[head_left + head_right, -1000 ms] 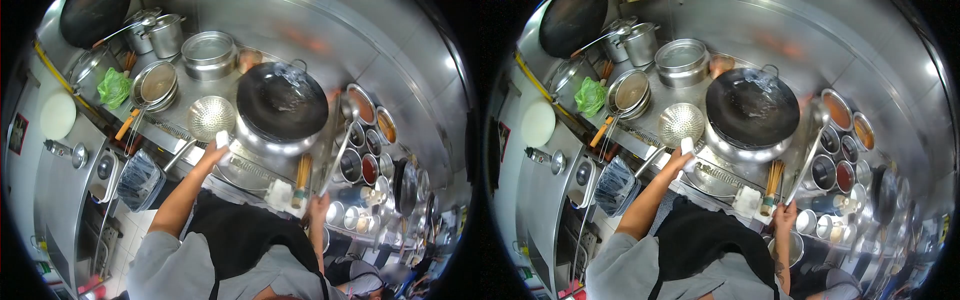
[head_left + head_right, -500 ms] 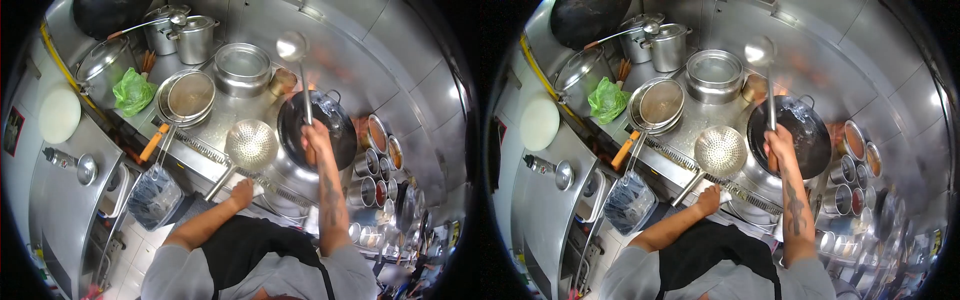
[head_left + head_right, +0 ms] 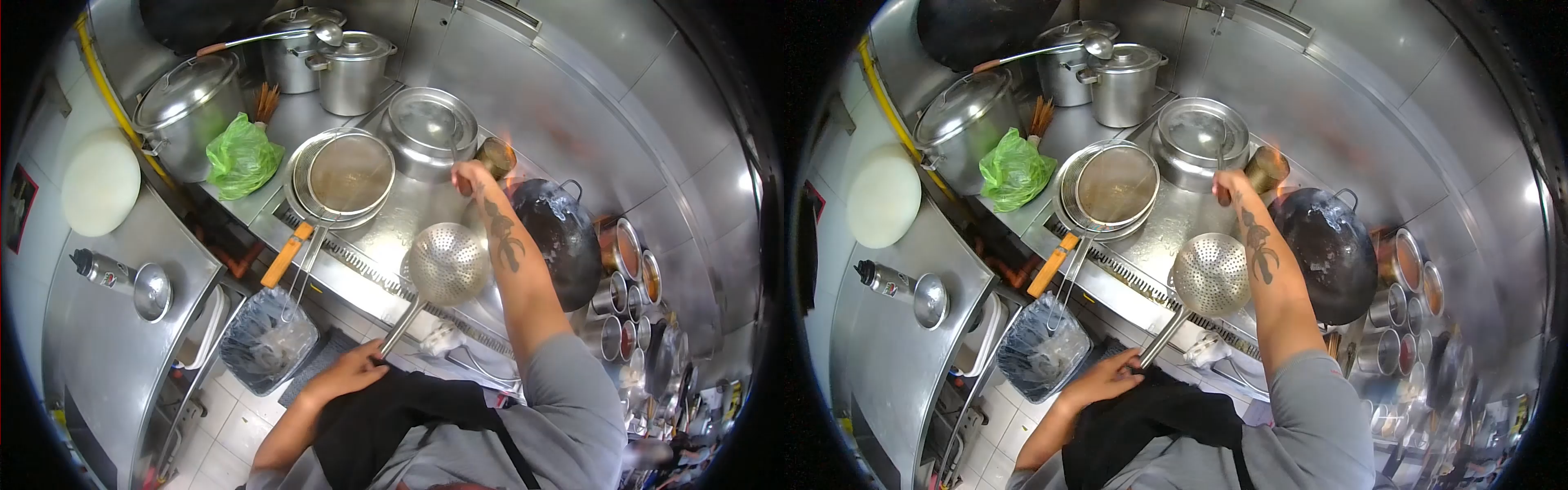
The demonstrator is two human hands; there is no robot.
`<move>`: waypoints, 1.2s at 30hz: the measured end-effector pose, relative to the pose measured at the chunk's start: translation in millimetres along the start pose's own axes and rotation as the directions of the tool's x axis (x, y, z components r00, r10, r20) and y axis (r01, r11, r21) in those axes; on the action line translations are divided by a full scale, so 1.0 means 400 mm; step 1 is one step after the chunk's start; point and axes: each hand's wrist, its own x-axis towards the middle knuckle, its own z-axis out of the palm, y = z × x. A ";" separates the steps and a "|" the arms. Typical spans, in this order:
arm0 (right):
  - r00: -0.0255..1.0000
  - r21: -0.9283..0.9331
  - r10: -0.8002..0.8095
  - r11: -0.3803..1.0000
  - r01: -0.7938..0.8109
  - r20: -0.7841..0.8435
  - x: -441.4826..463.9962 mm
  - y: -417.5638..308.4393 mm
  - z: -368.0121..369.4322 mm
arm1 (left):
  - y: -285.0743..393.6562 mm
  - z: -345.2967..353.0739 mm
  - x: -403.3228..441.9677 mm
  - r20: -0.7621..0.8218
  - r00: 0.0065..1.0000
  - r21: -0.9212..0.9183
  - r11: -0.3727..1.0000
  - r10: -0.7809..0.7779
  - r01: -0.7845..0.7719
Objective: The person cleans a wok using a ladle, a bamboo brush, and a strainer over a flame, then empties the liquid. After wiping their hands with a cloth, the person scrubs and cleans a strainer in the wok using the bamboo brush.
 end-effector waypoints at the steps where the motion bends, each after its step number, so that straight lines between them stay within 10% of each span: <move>1: 0.971 0.300 0.139 0.934 -0.194 0.194 0.019 -0.015 -0.006 | -0.016 -0.024 -0.047 -0.039 0.998 -0.069 0.997 -0.039 0.036; 3: 0.954 0.869 -0.089 0.445 -0.218 0.285 -0.043 -0.035 -0.022 | -0.045 -0.065 -0.123 -0.178 0.981 -0.112 0.992 -0.076 0.057; 5: 0.900 0.912 -0.167 0.156 -0.379 0.403 0.062 0.010 -0.067 | -0.043 -0.107 -0.178 -0.394 0.915 -0.120 0.992 -0.091 0.047; 11: 0.817 0.871 -0.319 0.063 -0.488 0.481 -0.107 0.002 -0.151 | -0.123 -0.259 -0.197 -0.786 0.616 0.051 0.989 -0.046 0.140; 15: 0.847 0.895 -0.317 0.012 -0.446 0.427 -0.256 0.018 -0.259 | -0.151 -0.301 -0.131 -0.710 0.702 0.123 0.969 -0.064 0.212; 22: 0.788 0.914 -0.464 0.204 -0.350 0.405 -0.532 0.184 -0.480 | -0.185 -0.282 0.001 -0.520 0.813 -0.513 0.857 -0.262 -0.052; 29: 0.938 0.928 -0.162 0.270 -0.258 0.307 -0.718 0.416 -0.624 | -0.140 -0.284 0.082 -0.390 0.898 -0.693 0.707 -0.202 -0.141; 31: 0.969 0.930 -0.029 0.288 -0.228 0.246 -0.752 0.437 -0.635 | -0.176 -0.308 0.113 -0.438 0.851 -0.640 0.766 -0.291 -0.067; 34: 0.989 0.913 0.088 0.382 -0.145 0.120 -0.770 0.501 -0.662 | -0.238 -0.309 0.154 -0.746 0.643 0.172 0.983 0.172 -0.063; 36: 0.989 0.884 0.074 0.443 -0.151 0.132 -0.773 0.537 -0.700 | -0.218 -0.274 0.154 -0.737 0.606 0.340 0.939 0.298 -0.048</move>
